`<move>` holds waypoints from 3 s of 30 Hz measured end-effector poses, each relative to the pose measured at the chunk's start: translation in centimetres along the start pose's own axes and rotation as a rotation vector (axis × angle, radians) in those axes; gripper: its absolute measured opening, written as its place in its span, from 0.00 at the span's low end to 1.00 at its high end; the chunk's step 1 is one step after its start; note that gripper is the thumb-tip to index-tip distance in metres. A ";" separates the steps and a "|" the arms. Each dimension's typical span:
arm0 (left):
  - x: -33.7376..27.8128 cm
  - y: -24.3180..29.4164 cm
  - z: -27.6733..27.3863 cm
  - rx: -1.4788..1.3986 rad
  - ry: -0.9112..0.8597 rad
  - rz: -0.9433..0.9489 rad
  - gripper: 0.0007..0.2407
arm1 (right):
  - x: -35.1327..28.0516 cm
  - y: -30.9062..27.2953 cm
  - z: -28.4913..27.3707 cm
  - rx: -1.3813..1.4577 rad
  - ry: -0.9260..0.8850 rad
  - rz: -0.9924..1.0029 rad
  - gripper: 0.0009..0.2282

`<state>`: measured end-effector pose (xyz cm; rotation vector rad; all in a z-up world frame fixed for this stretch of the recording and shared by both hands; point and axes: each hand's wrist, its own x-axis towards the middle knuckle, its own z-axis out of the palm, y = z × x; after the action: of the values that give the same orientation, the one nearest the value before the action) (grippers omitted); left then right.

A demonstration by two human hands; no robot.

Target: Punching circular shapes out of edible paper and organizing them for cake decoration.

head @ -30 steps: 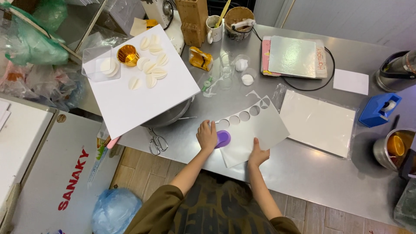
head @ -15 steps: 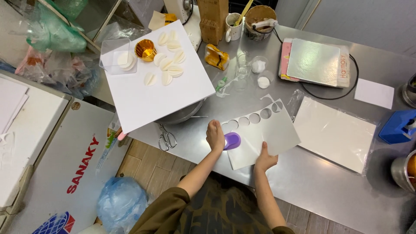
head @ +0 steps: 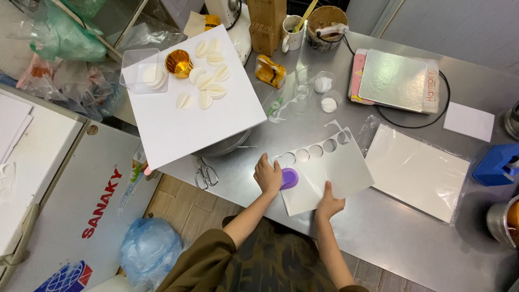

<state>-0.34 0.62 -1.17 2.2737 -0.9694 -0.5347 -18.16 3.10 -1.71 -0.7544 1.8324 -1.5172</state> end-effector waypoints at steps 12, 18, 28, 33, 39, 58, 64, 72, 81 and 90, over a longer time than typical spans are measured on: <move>0.4 -0.9 -0.6 0.166 -0.055 0.092 0.16 | 0.1 -0.1 0.1 -0.027 -0.009 0.100 0.15; 0.5 -3.1 0.5 0.148 -0.062 0.066 0.13 | 0.1 -0.3 0.0 -0.057 0.000 0.087 0.16; 0.0 1.8 -3.0 -0.066 -0.059 0.002 0.17 | 0.7 -0.6 2.0 0.046 0.002 0.062 0.14; -0.1 2.3 -1.4 -0.061 -0.031 0.043 0.18 | 1.8 1.2 4.6 0.074 0.034 0.021 0.14; -0.5 2.4 -1.7 0.082 -0.017 0.132 0.19 | 1.3 -0.2 4.5 0.063 0.000 0.035 0.13; -0.1 1.3 -0.5 -0.016 0.036 0.090 0.14 | 2.1 0.3 5.6 0.002 0.031 0.057 0.13; -0.1 1.5 -0.7 -0.005 0.007 0.062 0.14 | 2.1 0.5 5.4 0.006 0.014 0.043 0.13; 0.1 1.0 -0.3 0.013 0.039 0.097 0.13 | 2.1 0.3 5.5 0.036 -0.001 0.074 0.12; 0.8 -1.0 0.8 0.129 -0.048 0.109 0.16 | 1.8 -0.2 5.7 0.019 0.014 0.009 0.12; -0.4 2.3 -2.1 0.097 -0.043 0.244 0.09 | 2.8 -0.2 6.5 0.012 0.131 0.090 0.12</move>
<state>-0.59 0.37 1.94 2.1924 -1.2987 -0.4410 -14.95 -3.08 -2.71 -0.5709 1.9239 -1.5490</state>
